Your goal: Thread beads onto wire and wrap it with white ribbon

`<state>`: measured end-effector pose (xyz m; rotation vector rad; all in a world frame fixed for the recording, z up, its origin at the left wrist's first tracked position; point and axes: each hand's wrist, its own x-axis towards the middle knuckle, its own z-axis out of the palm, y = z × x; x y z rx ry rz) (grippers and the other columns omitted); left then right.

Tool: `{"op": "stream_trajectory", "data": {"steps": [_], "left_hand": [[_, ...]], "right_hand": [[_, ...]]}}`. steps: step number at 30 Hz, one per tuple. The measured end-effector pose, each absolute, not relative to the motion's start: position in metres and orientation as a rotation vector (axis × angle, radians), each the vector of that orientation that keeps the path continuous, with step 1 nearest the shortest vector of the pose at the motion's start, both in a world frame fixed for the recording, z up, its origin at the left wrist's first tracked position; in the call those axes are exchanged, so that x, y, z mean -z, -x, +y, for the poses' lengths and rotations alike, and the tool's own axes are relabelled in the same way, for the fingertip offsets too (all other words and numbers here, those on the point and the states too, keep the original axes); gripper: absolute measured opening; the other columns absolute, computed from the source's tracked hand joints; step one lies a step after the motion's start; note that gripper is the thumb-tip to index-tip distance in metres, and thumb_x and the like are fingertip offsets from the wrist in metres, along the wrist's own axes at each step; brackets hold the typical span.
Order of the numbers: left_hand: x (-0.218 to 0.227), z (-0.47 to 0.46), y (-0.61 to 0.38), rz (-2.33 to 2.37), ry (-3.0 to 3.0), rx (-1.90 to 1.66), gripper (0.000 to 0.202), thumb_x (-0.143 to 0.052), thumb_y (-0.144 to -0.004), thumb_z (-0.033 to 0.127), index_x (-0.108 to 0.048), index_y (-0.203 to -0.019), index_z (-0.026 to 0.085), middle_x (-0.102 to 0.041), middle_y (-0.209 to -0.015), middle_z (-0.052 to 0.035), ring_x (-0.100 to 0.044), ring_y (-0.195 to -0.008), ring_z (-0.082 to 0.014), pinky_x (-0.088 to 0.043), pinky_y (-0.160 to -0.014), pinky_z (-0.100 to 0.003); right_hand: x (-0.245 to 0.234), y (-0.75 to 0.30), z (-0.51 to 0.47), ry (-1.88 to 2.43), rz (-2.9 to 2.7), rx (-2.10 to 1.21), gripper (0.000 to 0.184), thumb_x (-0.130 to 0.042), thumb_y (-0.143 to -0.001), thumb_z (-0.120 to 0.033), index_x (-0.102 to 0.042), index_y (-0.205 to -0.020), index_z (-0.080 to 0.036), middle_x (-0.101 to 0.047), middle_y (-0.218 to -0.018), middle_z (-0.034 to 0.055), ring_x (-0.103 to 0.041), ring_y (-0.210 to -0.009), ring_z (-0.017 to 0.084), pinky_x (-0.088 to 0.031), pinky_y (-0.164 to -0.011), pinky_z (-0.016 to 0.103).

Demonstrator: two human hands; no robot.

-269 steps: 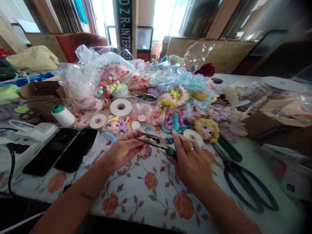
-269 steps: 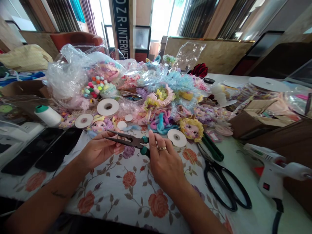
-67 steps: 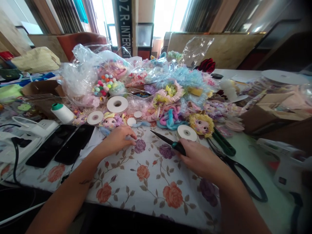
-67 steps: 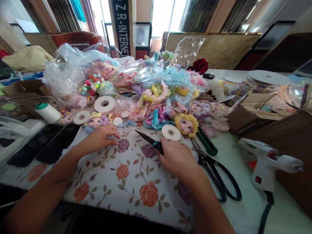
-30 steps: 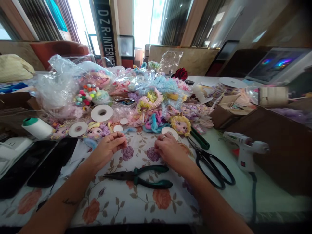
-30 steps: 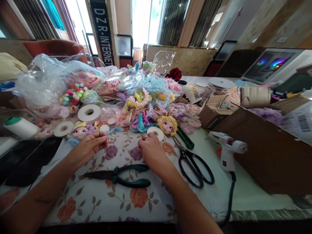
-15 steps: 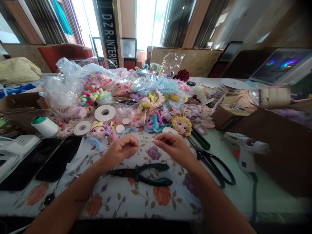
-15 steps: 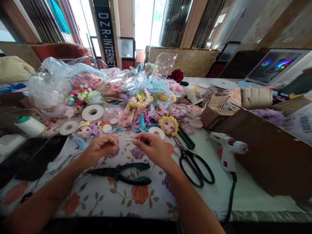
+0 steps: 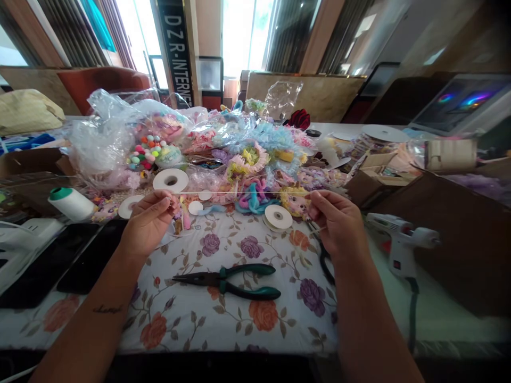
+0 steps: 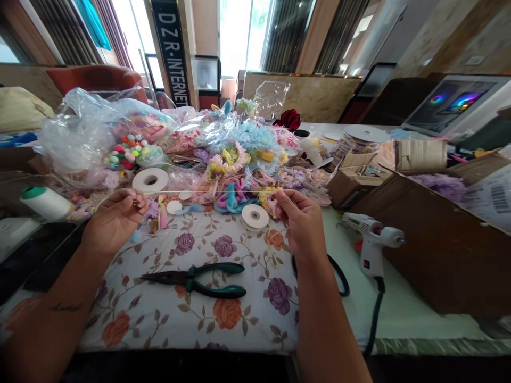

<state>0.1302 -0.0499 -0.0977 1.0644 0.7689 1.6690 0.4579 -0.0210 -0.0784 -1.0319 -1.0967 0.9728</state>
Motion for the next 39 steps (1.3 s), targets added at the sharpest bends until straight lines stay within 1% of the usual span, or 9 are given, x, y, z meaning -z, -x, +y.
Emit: {"op": "stream_trajectory", "data": {"steps": [4,12,18,23,25,27,30,35,39], "left_hand": [[0.099,-0.048,-0.129,0.757,-1.023,-1.675,0.006,-0.072,-0.070,0.019,-0.067,-0.075,0.018,-0.056,-0.074,-0.0013,-0.052,-0.070,-0.0107,-0.048,-0.065,-0.023],[0.092,-0.049,-0.122,0.726,-1.012,-1.788,0.003,-0.068,-0.069,0.014,-0.068,-0.072,0.016,-0.055,-0.072,-0.0031,-0.052,-0.069,-0.0119,-0.048,-0.064,-0.022],[0.096,-0.054,-0.132,0.811,-1.219,-1.595,0.009,-0.072,-0.066,0.016,-0.069,-0.074,0.016,-0.059,-0.078,-0.0042,-0.057,-0.070,-0.0146,-0.049,-0.061,-0.025],[0.101,-0.054,-0.132,0.821,-1.269,-1.560,0.009,-0.072,-0.070,0.018,-0.070,-0.078,0.019,-0.059,-0.083,-0.0034,-0.057,-0.066,-0.0127,-0.047,-0.058,-0.025],[0.101,-0.054,-0.132,0.808,-1.306,-1.566,0.008,-0.071,-0.072,0.018,-0.070,-0.079,0.019,-0.059,-0.084,-0.0029,-0.057,-0.066,-0.0120,-0.047,-0.062,-0.026],[0.100,-0.056,-0.136,0.785,-1.357,-1.547,0.006,-0.070,-0.073,0.018,-0.069,-0.079,0.019,-0.059,-0.086,-0.0029,-0.056,-0.067,-0.0118,-0.047,-0.066,-0.027],[0.097,-0.064,-0.150,0.700,-1.481,-1.407,0.002,-0.066,-0.078,0.020,-0.068,-0.079,0.019,-0.057,-0.084,-0.0037,-0.055,-0.076,-0.0141,-0.046,-0.070,-0.027],[0.101,-0.076,-0.176,0.722,-1.736,-1.053,0.002,-0.062,-0.084,0.019,-0.064,-0.084,0.018,-0.057,-0.089,-0.0049,-0.054,-0.084,-0.0151,-0.044,-0.075,-0.026],[0.111,-0.075,-0.182,0.787,-1.794,-0.986,0.006,-0.060,-0.085,0.022,-0.062,-0.083,0.017,-0.056,-0.086,-0.0043,-0.054,-0.084,-0.0154,-0.043,-0.078,-0.028]], "right_hand": [[0.080,-0.462,-0.017,1.020,-0.904,-0.955,0.014,-0.072,-0.067,-0.029,-0.063,-0.067,-0.019,-0.033,-0.044,-0.0079,-0.026,-0.041,0.005,-0.020,-0.039,0.021],[0.080,-0.478,-0.009,0.865,-0.595,-0.506,0.015,-0.066,-0.069,-0.021,-0.056,-0.058,-0.019,-0.038,-0.044,-0.0072,-0.031,-0.040,0.006,-0.023,-0.037,0.020],[0.083,-0.441,-0.023,1.062,-1.265,-0.812,0.013,-0.069,-0.071,-0.029,-0.068,-0.064,-0.017,-0.054,-0.049,-0.0024,-0.045,-0.045,0.008,-0.037,-0.045,0.022],[0.088,-0.445,-0.019,1.023,-1.168,-0.884,0.014,-0.065,-0.074,-0.030,-0.068,-0.070,-0.017,-0.056,-0.053,-0.0020,-0.047,-0.046,0.009,-0.038,-0.045,0.022],[0.089,-0.452,-0.013,1.108,-1.125,-0.709,0.013,-0.064,-0.074,-0.030,-0.069,-0.074,-0.018,-0.062,-0.063,0.0005,-0.055,-0.055,0.012,-0.045,-0.051,0.025],[0.089,-0.454,-0.012,1.198,-1.148,-0.343,0.014,-0.063,-0.075,-0.026,-0.070,-0.082,-0.018,-0.068,-0.083,0.0052,-0.063,-0.076,0.018,-0.051,-0.066,0.032],[0.087,-0.442,-0.023,1.148,-1.262,-0.029,0.016,-0.058,-0.082,-0.025,-0.070,-0.092,-0.019,-0.068,-0.099,0.0079,-0.063,-0.096,0.023,-0.050,-0.084,0.038],[0.089,-0.398,-0.057,0.894,-1.889,-0.666,0.026,-0.056,-0.088,-0.030,-0.066,-0.111,-0.024,-0.072,-0.101,0.0051,-0.066,-0.094,0.021,-0.053,-0.082,0.034],[0.101,-0.382,-0.065,0.817,-2.075,-0.834,0.029,-0.064,-0.083,-0.030,-0.068,-0.111,-0.026,-0.073,-0.096,0.0040,-0.067,-0.085,0.020,-0.053,-0.075,0.030]]}}
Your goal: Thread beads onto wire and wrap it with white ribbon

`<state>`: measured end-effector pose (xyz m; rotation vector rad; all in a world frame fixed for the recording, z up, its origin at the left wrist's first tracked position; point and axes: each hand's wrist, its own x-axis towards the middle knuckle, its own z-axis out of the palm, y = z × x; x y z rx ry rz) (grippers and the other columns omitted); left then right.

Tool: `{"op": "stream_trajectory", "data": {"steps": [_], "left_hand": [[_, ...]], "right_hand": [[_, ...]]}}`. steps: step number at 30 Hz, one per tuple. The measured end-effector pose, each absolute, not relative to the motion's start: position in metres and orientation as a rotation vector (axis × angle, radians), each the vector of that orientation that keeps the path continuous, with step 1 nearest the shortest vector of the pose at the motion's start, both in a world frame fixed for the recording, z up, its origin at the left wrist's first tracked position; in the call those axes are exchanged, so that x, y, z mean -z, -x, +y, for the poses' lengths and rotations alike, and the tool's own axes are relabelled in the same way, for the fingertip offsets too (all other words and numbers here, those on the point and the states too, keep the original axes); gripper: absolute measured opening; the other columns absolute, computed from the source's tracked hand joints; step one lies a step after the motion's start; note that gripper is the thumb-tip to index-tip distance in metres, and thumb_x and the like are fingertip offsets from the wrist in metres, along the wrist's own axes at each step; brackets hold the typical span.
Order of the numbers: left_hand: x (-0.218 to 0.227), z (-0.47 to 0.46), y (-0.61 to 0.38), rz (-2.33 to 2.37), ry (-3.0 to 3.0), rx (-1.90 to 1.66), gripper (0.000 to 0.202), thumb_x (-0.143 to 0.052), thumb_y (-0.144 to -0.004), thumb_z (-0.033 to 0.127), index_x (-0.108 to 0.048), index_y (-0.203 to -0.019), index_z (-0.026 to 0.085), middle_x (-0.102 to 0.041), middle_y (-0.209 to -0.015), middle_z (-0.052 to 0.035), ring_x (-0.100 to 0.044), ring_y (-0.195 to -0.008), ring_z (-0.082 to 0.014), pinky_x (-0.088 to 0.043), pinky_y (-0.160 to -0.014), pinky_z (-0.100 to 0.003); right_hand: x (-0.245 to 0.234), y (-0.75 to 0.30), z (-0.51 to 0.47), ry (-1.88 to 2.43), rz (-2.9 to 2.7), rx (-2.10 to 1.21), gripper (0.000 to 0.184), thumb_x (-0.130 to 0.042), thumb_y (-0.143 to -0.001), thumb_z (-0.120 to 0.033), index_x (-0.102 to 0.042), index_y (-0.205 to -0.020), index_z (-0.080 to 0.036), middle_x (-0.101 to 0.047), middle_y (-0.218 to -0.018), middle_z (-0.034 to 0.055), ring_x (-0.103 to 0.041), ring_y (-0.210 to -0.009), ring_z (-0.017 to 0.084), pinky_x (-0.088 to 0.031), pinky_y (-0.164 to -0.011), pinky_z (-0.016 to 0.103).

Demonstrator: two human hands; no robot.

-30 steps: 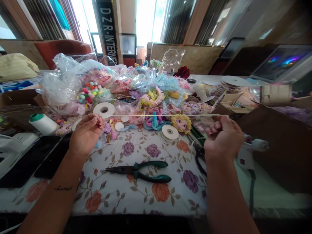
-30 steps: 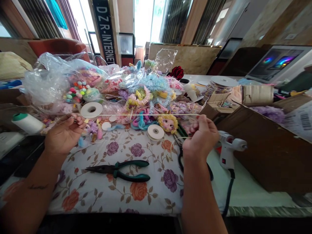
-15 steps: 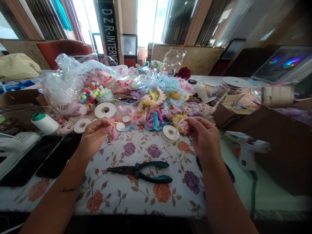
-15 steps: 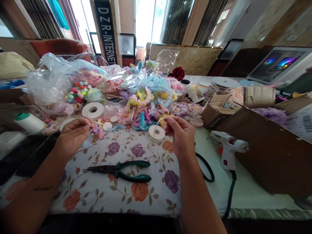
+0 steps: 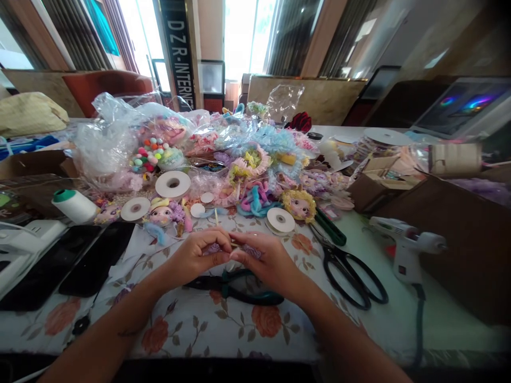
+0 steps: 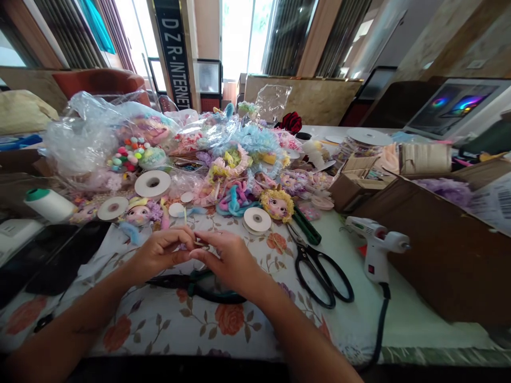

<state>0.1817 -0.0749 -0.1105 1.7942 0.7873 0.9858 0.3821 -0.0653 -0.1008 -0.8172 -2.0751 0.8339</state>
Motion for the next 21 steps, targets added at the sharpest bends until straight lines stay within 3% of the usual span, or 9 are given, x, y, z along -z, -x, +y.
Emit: {"op": "stream_trajectory", "data": {"steps": [5,8,13,16,18,21], "left_hand": [[0.112,-0.073,-0.181,0.818,-1.770,-0.977,0.009,-0.060,-0.086,0.026,-0.062,-0.084,0.017,-0.057,-0.088,-0.0053,-0.055,-0.084,-0.0160,-0.045,-0.077,-0.029],[0.111,-0.070,-0.178,0.869,-1.744,-1.065,0.009,-0.061,-0.084,0.027,-0.063,-0.084,0.018,-0.057,-0.092,-0.0064,-0.056,-0.086,-0.0174,-0.047,-0.076,-0.030],[0.113,-0.062,-0.165,1.073,-1.546,-1.426,0.007,-0.063,-0.082,0.028,-0.063,-0.082,0.021,-0.050,-0.120,-0.0077,-0.047,-0.115,-0.0237,-0.048,-0.074,-0.028],[0.113,-0.062,-0.163,0.979,-1.430,-1.336,0.008,-0.061,-0.084,0.028,-0.062,-0.082,0.021,-0.055,-0.119,-0.0075,-0.052,-0.109,-0.0223,-0.049,-0.075,-0.029],[0.112,-0.066,-0.168,0.852,-1.479,-1.154,0.009,-0.060,-0.084,0.028,-0.062,-0.080,0.020,-0.054,-0.125,-0.0083,-0.052,-0.113,-0.0243,-0.048,-0.086,-0.035],[0.111,-0.072,-0.183,0.750,-1.687,-0.914,0.008,-0.064,-0.081,0.028,-0.064,-0.081,0.020,-0.048,-0.136,-0.0084,-0.039,-0.131,-0.0283,-0.036,-0.105,-0.042]], "right_hand": [[0.103,-0.386,-0.061,0.871,-2.009,-0.877,0.013,-0.062,-0.083,-0.025,-0.073,-0.090,-0.022,-0.070,-0.071,0.0012,-0.062,-0.062,0.014,-0.048,-0.058,0.025],[0.096,-0.391,-0.060,0.916,-1.817,-0.985,0.014,-0.061,-0.084,-0.028,-0.069,-0.077,-0.019,-0.063,-0.058,-0.0004,-0.056,-0.053,0.011,-0.044,-0.053,0.023],[0.090,-0.405,-0.046,0.759,-1.124,-1.269,0.010,-0.060,-0.083,-0.027,-0.060,-0.076,-0.020,-0.054,-0.047,-0.0059,-0.052,-0.047,0.009,-0.049,-0.057,0.023],[0.090,-0.407,-0.040,0.671,-0.958,-1.382,0.010,-0.060,-0.082,-0.027,-0.057,-0.076,-0.020,-0.058,-0.052,-0.0049,-0.058,-0.053,0.010,-0.052,-0.063,0.023],[0.091,-0.402,-0.042,0.661,-0.957,-1.490,0.012,-0.061,-0.083,-0.029,-0.054,-0.077,-0.021,-0.064,-0.061,-0.0030,-0.064,-0.063,0.012,-0.053,-0.071,0.025],[0.091,-0.390,-0.052,0.678,-1.041,-1.615,0.015,-0.059,-0.084,-0.034,-0.050,-0.080,-0.023,-0.068,-0.073,-0.0014,-0.068,-0.076,0.016,-0.054,-0.079,0.032]]}}
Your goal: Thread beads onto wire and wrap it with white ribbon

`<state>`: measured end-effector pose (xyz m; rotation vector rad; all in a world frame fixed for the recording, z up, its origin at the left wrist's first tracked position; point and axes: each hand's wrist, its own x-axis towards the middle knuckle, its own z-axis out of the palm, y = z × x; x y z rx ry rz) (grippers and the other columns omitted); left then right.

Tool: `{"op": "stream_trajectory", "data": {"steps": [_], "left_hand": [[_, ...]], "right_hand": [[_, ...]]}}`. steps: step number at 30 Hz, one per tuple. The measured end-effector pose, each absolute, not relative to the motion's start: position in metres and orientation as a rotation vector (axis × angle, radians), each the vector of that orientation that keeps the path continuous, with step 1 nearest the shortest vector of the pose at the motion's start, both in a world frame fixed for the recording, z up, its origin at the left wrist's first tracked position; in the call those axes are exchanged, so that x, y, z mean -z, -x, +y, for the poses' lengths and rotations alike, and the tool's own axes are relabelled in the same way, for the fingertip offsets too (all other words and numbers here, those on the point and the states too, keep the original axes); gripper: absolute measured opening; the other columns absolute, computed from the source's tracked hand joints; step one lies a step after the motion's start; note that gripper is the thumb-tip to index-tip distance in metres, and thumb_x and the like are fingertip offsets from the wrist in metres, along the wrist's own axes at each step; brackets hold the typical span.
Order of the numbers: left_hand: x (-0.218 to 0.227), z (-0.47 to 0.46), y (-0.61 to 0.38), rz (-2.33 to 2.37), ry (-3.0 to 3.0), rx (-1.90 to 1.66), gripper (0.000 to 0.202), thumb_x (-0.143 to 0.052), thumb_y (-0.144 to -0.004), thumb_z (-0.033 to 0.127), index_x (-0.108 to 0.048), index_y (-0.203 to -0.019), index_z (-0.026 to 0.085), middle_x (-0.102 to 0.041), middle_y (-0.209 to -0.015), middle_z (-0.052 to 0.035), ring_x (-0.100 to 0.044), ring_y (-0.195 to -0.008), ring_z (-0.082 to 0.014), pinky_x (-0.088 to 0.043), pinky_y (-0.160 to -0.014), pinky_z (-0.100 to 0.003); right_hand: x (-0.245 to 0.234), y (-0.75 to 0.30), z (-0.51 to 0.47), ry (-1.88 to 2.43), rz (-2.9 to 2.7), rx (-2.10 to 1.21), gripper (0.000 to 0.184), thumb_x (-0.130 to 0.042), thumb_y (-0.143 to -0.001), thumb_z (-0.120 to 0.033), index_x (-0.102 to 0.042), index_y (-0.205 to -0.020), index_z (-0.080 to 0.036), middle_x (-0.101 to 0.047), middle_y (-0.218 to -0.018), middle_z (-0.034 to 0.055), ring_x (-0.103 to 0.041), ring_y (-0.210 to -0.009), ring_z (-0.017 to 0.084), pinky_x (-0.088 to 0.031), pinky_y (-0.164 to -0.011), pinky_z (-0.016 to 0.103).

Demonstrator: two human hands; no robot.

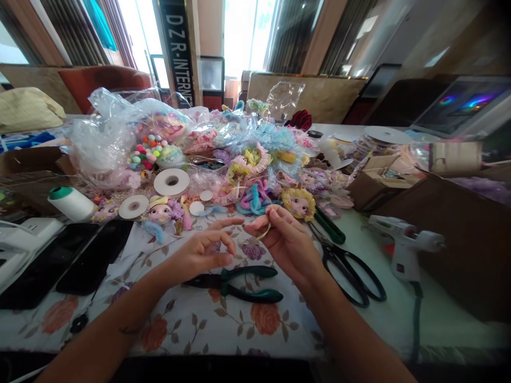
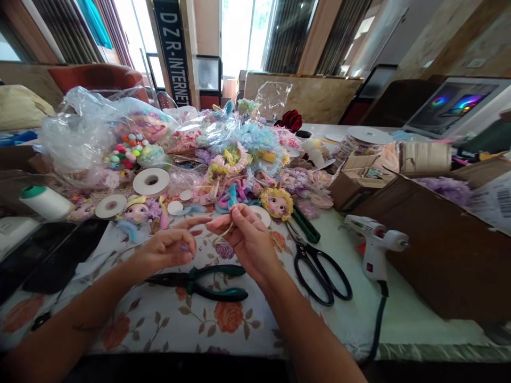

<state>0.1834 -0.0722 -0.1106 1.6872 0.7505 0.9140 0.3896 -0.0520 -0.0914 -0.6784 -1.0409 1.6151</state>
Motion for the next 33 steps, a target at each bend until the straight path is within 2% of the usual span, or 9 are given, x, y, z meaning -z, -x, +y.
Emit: {"op": "stream_trajectory", "data": {"steps": [3,6,9,12,18,21,26,30,33], "left_hand": [[0.111,-0.076,-0.196,0.650,-1.725,-0.777,0.009,-0.064,-0.082,0.028,-0.065,-0.083,0.019,-0.061,-0.114,-0.0102,-0.052,-0.117,-0.0258,-0.039,-0.102,-0.041],[0.114,-0.076,-0.194,0.533,-1.533,-0.755,0.011,-0.063,-0.083,0.028,-0.065,-0.084,0.017,-0.065,-0.091,-0.0081,-0.062,-0.092,-0.0211,-0.048,-0.087,-0.037],[0.113,-0.074,-0.178,0.531,-1.373,-0.870,0.009,-0.066,-0.081,0.027,-0.066,-0.082,0.018,-0.064,-0.082,-0.0059,-0.060,-0.080,-0.0176,-0.048,-0.080,-0.034],[0.108,-0.069,-0.158,0.543,-1.257,-1.061,0.009,-0.068,-0.078,0.027,-0.066,-0.079,0.018,-0.060,-0.074,-0.0046,-0.058,-0.073,-0.0161,-0.048,-0.077,-0.032],[0.091,-0.063,-0.136,0.446,-0.852,-1.420,0.017,-0.075,-0.069,0.016,-0.058,-0.075,0.016,-0.050,-0.068,0.0007,-0.051,-0.065,-0.0090,-0.051,-0.066,-0.021],[0.085,-0.064,-0.131,0.351,-0.725,-1.519,0.020,-0.072,-0.068,0.008,-0.055,-0.077,0.016,-0.052,-0.070,0.0012,-0.053,-0.067,-0.0079,-0.053,-0.067,-0.019],[0.082,-0.062,-0.130,0.353,-0.697,-1.556,0.017,-0.068,-0.073,0.007,-0.054,-0.078,0.015,-0.053,-0.074,0.0014,-0.054,-0.068,-0.0068,-0.054,-0.071,-0.019],[0.085,-0.057,-0.131,0.437,-0.680,-1.617,0.013,-0.066,-0.074,0.009,-0.055,-0.076,0.016,-0.053,-0.074,0.0010,-0.054,-0.067,-0.0069,-0.054,-0.070,-0.019],[0.088,-0.051,-0.125,0.519,-0.632,-1.686,0.009,-0.063,-0.077,0.011,-0.056,-0.078,0.016,-0.057,-0.078,-0.0003,-0.058,-0.074,-0.0095,-0.054,-0.078,-0.024]], "right_hand": [[0.089,-0.385,-0.057,0.698,-1.109,-1.634,0.019,-0.057,-0.084,-0.039,-0.046,-0.081,-0.024,-0.067,-0.076,-0.0004,-0.068,-0.077,0.019,-0.055,-0.076,0.036],[0.086,-0.402,-0.047,0.694,-1.006,-1.511,0.019,-0.060,-0.082,-0.037,-0.047,-0.078,-0.023,-0.060,-0.067,-0.0023,-0.062,-0.064,0.014,-0.054,-0.064,0.029],[0.084,-0.440,-0.027,0.695,-0.860,-1.319,0.026,-0.065,-0.078,-0.031,-0.043,-0.066,-0.022,-0.042,-0.055,-0.0060,-0.044,-0.047,0.007,-0.042,-0.043,0.019],[0.087,-0.478,-0.010,0.726,-0.805,-1.167,0.033,-0.066,-0.075,-0.027,-0.037,-0.060,-0.021,-0.032,-0.051,-0.0082,-0.030,-0.040,0.005,-0.029,-0.035,0.017],[0.094,-0.503,0.000,0.881,-0.595,-0.874,0.024,-0.066,-0.070,-0.022,-0.042,-0.064,-0.022,-0.033,-0.043,-0.0104,-0.026,-0.034,0.004,-0.018,-0.032,0.018],[0.095,-0.500,-0.002,0.913,-0.675,-0.790,0.023,-0.068,-0.072,-0.026,-0.044,-0.070,-0.024,-0.039,-0.045,-0.0103,-0.033,-0.034,0.005,-0.020,-0.033,0.019],[0.096,-0.491,0.000,0.978,-0.734,-0.838,0.026,-0.072,-0.066,-0.032,-0.047,-0.070,-0.022,-0.048,-0.047,-0.0079,-0.043,-0.037,0.007,-0.031,-0.034,0.019],[0.100,-0.474,0.001,1.087,-0.855,-1.002,0.024,-0.075,-0.062,-0.030,-0.056,-0.070,-0.018,-0.062,-0.060,-0.0009,-0.060,-0.053,0.012,-0.051,-0.051,0.025],[0.102,-0.464,0.000,1.124,-0.968,-0.989,0.022,-0.077,-0.061,-0.030,-0.061,-0.069,-0.017,-0.064,-0.066,-0.0002,-0.061,-0.059,0.011,-0.050,-0.056,0.024]]}}
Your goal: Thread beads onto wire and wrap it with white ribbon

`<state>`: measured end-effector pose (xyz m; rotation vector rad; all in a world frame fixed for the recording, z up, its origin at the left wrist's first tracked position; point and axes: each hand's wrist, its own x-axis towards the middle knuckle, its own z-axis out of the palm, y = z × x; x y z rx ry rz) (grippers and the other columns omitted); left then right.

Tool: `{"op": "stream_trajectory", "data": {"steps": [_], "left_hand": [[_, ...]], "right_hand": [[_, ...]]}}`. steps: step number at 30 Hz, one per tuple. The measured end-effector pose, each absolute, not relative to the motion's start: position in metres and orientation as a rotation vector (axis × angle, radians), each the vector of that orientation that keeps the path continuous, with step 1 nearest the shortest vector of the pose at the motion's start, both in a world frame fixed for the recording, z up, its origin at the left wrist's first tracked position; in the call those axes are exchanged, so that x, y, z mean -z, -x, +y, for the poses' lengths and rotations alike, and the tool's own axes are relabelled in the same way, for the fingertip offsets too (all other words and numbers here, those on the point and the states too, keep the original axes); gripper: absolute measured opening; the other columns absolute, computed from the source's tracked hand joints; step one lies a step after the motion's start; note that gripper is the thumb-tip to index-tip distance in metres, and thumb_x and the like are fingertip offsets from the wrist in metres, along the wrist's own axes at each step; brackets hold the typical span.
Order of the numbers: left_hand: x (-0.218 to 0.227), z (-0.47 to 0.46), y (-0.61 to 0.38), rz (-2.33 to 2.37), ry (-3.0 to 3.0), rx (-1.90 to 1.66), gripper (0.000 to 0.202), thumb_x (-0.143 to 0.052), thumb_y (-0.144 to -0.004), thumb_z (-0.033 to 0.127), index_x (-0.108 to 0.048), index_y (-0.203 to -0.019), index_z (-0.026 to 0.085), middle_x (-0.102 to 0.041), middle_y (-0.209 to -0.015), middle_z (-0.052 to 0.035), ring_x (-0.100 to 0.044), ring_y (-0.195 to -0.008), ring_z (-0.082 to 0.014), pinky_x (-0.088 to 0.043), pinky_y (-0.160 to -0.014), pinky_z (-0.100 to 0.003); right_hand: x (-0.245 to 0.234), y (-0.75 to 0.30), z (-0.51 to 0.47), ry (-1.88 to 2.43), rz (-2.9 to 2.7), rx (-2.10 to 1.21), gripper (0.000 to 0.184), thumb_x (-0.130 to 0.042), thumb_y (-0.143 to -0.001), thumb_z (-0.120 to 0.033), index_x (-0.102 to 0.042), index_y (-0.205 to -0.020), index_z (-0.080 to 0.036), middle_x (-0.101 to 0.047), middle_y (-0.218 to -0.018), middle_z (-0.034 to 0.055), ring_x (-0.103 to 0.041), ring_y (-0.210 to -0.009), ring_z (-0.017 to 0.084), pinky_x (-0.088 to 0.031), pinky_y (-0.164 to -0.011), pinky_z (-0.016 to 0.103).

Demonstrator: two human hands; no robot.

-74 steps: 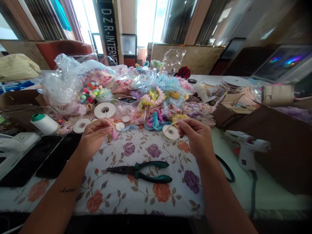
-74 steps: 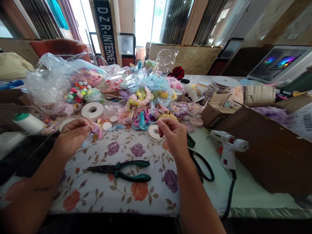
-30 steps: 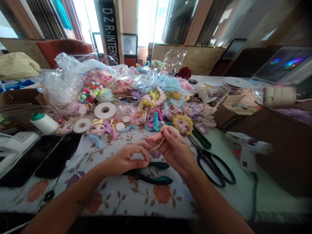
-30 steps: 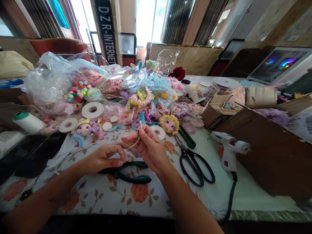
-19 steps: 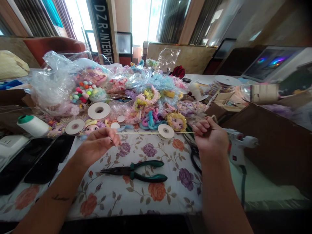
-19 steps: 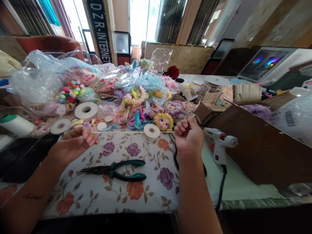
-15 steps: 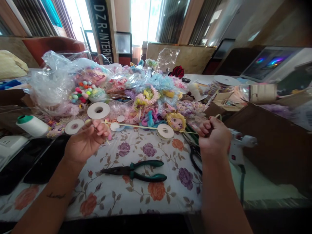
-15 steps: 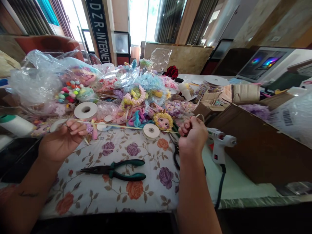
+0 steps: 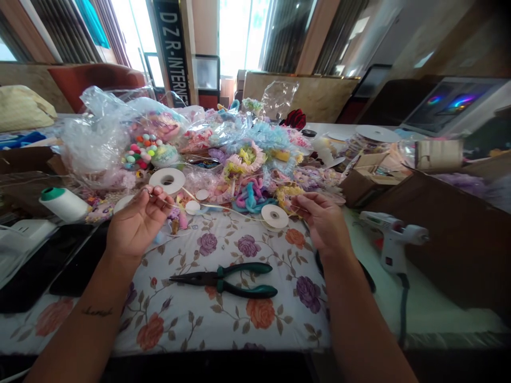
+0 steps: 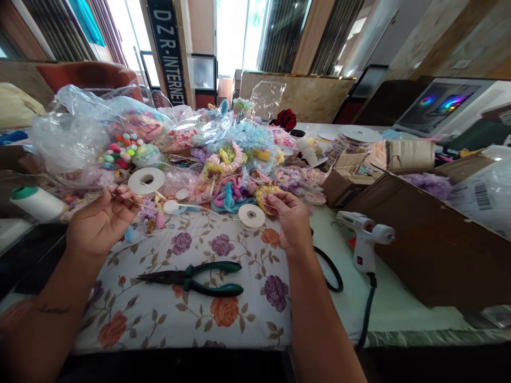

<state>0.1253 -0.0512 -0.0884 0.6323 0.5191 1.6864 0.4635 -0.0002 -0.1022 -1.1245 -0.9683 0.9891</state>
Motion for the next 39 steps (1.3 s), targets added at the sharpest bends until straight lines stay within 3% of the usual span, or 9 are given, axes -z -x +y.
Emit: {"op": "stream_trajectory", "data": {"steps": [4,9,14,17,19,22,27,35,39], "left_hand": [[0.091,-0.046,-0.113,0.606,-0.602,-1.727,0.006,-0.063,-0.078,0.017,-0.058,-0.077,0.018,-0.060,-0.079,-0.0015,-0.059,-0.078,-0.0124,-0.053,-0.081,-0.030],[0.096,-0.045,-0.106,0.861,-0.845,-1.757,0.008,-0.071,-0.072,0.019,-0.064,-0.074,0.021,-0.063,-0.082,-0.0008,-0.060,-0.089,-0.0157,-0.050,-0.083,-0.029],[0.106,-0.039,-0.103,1.445,-1.118,-2.015,0.007,-0.075,-0.070,0.020,-0.068,-0.070,0.022,-0.063,-0.106,-0.0009,-0.049,-0.117,-0.0193,-0.044,-0.090,-0.025],[0.106,-0.042,-0.111,1.402,-1.205,-2.057,0.006,-0.073,-0.073,0.021,-0.067,-0.074,0.023,-0.063,-0.110,0.0003,-0.052,-0.112,-0.0181,-0.045,-0.089,-0.025],[0.103,-0.049,-0.125,1.208,-1.327,-1.907,0.004,-0.069,-0.077,0.022,-0.065,-0.078,0.021,-0.064,-0.108,-0.0016,-0.056,-0.106,-0.0182,-0.046,-0.087,-0.027],[0.100,-0.063,-0.152,1.008,-1.599,-1.406,0.004,-0.063,-0.082,0.023,-0.063,-0.082,0.019,-0.062,-0.115,-0.0078,-0.056,-0.110,-0.0222,-0.047,-0.086,-0.032],[0.105,-0.075,-0.180,0.923,-1.992,-0.968,0.009,-0.059,-0.085,0.027,-0.063,-0.082,0.019,-0.047,-0.137,-0.0101,-0.044,-0.127,-0.0276,-0.035,-0.105,-0.043],[0.111,-0.071,-0.178,1.064,-2.229,-0.997,0.010,-0.058,-0.086,0.027,-0.064,-0.083,0.019,-0.066,-0.103,-0.0080,-0.055,-0.100,-0.0223,-0.041,-0.089,-0.037],[0.110,-0.069,-0.176,1.042,-2.249,-1.043,0.010,-0.059,-0.086,0.026,-0.064,-0.082,0.018,-0.067,-0.092,-0.0072,-0.054,-0.101,-0.0220,-0.042,-0.089,-0.035]], "right_hand": [[0.100,-0.455,-0.005,1.129,-0.997,-1.050,0.021,-0.079,-0.058,-0.029,-0.066,-0.069,-0.017,-0.061,-0.061,-0.0026,-0.051,-0.049,0.006,-0.042,-0.046,0.020],[0.097,-0.443,-0.012,0.980,-1.016,-1.228,0.025,-0.082,-0.058,-0.032,-0.063,-0.068,-0.018,-0.063,-0.064,-0.0019,-0.058,-0.053,0.008,-0.050,-0.049,0.020],[0.104,-0.424,-0.017,0.933,-1.056,-1.378,0.024,-0.082,-0.062,-0.032,-0.065,-0.070,-0.017,-0.070,-0.072,0.0016,-0.066,-0.063,0.011,-0.057,-0.060,0.021],[0.107,-0.413,-0.021,0.901,-1.061,-1.469,0.021,-0.082,-0.062,-0.030,-0.066,-0.069,-0.017,-0.071,-0.074,0.0015,-0.068,-0.065,0.012,-0.058,-0.063,0.021],[0.108,-0.406,-0.026,0.866,-1.069,-1.524,0.019,-0.081,-0.063,-0.029,-0.067,-0.069,-0.018,-0.072,-0.076,0.0012,-0.068,-0.066,0.011,-0.059,-0.065,0.021],[0.110,-0.396,-0.033,0.811,-1.114,-1.581,0.016,-0.081,-0.064,-0.027,-0.069,-0.068,-0.018,-0.073,-0.078,0.0013,-0.069,-0.068,0.012,-0.060,-0.068,0.023],[0.113,-0.385,-0.044,0.789,-1.327,-1.571,0.011,-0.080,-0.064,-0.025,-0.073,-0.071,-0.021,-0.073,-0.076,0.0014,-0.069,-0.068,0.014,-0.061,-0.068,0.027],[0.117,-0.380,-0.048,0.788,-1.390,-1.531,0.010,-0.078,-0.068,-0.026,-0.075,-0.077,-0.022,-0.074,-0.079,0.0019,-0.070,-0.070,0.015,-0.060,-0.068,0.027],[0.119,-0.377,-0.046,0.725,-1.273,-1.591,0.010,-0.079,-0.067,-0.025,-0.072,-0.071,-0.019,-0.074,-0.082,0.0022,-0.071,-0.073,0.015,-0.061,-0.072,0.028]]}}
